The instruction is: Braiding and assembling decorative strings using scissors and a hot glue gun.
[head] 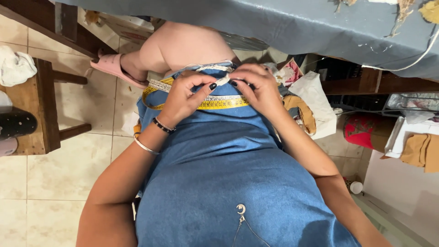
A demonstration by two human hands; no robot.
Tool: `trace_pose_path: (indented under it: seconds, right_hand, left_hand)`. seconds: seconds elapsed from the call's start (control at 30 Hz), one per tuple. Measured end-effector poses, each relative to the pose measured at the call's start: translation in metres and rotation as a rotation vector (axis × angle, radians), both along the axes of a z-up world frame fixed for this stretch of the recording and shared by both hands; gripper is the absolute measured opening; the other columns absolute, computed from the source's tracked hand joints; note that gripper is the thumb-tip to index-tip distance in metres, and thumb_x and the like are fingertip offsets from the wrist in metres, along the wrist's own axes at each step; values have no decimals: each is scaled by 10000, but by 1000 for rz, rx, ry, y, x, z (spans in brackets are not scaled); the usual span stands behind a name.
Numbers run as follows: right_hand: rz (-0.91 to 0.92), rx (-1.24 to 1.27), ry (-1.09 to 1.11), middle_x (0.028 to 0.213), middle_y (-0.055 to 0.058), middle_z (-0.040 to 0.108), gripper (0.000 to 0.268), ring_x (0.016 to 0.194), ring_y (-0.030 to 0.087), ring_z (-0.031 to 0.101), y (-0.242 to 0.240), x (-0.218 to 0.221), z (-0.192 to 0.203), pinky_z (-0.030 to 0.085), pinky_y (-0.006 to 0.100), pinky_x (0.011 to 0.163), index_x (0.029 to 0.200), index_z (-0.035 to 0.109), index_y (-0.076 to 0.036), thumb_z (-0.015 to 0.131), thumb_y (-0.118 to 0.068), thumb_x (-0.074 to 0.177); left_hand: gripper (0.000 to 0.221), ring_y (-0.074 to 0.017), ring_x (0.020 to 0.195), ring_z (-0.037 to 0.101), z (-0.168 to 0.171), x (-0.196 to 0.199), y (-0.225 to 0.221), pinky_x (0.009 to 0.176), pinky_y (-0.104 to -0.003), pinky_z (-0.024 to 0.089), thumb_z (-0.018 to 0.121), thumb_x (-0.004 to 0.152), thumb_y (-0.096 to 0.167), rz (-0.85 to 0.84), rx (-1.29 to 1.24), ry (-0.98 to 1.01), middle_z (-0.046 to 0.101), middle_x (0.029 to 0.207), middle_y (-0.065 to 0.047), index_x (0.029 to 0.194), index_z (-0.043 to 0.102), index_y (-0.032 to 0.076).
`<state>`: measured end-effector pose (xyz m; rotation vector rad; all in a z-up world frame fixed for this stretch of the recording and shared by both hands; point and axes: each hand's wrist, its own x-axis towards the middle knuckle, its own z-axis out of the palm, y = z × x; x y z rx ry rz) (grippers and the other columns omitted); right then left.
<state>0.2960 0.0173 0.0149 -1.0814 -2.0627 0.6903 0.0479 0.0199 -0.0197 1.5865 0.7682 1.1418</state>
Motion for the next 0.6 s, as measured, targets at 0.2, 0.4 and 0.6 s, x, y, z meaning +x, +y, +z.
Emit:
trace_pose_path:
  seconds: [0.2,0.4,0.6]
  right_hand:
    - [-122,-21,-27,981,93,745,232,933,328,709,-5,2,11,509,433,879,1181,758,-116,780,-130,951]
    - [11,75,-273,1005,128,733,118,935,356,679,-3,6,20,410,495,938,1088,773,-124,740,-164,981]
    - [23,-17,-273,998,124,755,98,940,349,681,5,13,29,387,529,954,1054,795,-132,745,-119,971]
  left_hand:
    - [135,-306,905,687,-7,-3,-2,917,-397,483,721,974,86,51,55,65,756,898,-91,1087,791,61]
    - [148,-241,982,662,-22,-15,-7,999,-423,389,697,978,248,202,432,566,746,904,8,1089,783,203]
    - [360,-199,855,702,-24,-18,-2,987,-404,458,877,823,231,263,376,548,739,802,47,1135,703,183]
